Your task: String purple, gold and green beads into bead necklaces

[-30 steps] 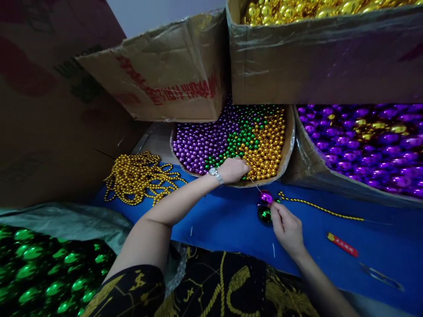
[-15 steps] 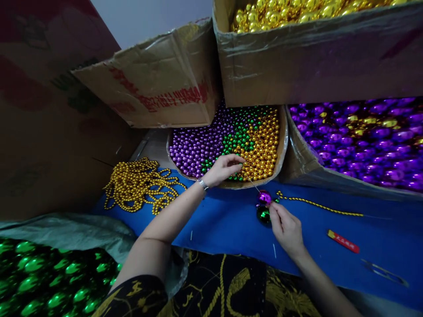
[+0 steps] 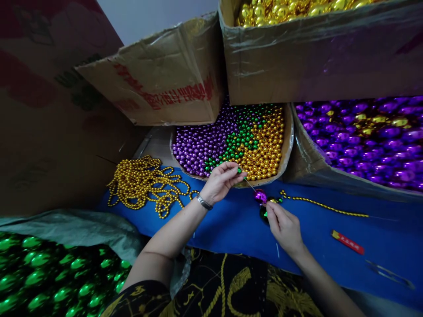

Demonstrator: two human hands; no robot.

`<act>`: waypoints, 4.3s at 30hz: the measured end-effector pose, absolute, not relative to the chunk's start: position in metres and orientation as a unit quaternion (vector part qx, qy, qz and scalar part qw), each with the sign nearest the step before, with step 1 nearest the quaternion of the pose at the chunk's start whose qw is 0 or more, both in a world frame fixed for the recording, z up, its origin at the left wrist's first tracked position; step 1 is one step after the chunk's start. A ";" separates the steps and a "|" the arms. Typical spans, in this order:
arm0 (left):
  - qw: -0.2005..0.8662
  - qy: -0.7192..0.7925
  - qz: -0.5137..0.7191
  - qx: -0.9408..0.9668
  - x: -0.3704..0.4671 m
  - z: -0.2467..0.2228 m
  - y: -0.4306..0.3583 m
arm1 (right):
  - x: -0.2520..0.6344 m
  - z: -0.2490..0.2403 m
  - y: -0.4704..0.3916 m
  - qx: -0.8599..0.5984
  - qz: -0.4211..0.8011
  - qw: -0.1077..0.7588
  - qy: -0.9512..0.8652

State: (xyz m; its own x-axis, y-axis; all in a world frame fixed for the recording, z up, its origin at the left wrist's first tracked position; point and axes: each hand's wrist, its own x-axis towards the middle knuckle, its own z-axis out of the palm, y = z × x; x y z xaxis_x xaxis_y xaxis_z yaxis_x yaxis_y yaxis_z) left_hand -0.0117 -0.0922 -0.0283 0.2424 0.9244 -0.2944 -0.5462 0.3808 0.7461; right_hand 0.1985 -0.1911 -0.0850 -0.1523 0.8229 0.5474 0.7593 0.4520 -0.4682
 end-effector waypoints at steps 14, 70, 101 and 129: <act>0.721 0.351 0.461 0.380 -0.006 -0.034 -0.110 | 0.193 -0.085 -0.190 -0.537 0.087 0.389 -0.743; 0.313 0.332 0.218 0.863 0.003 -0.131 -0.146 | 0.216 0.004 -0.262 -0.398 0.407 0.631 -0.528; 0.144 0.284 0.175 0.932 0.026 -0.129 -0.182 | 0.209 -0.011 -0.281 -0.382 0.450 0.636 -0.497; 0.098 0.294 0.285 0.907 -0.014 -0.145 -0.171 | 0.207 -0.071 -0.265 -0.451 0.463 0.567 -0.510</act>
State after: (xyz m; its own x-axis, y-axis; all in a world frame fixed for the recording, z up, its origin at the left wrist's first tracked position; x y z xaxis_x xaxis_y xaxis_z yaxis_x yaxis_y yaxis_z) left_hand -0.0136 -0.1712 -0.1447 0.6646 0.5899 0.4586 0.4778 -0.8074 0.3461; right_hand 0.2068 -0.2648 -0.0715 0.0509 0.9856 0.1615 -0.0649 0.1646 -0.9842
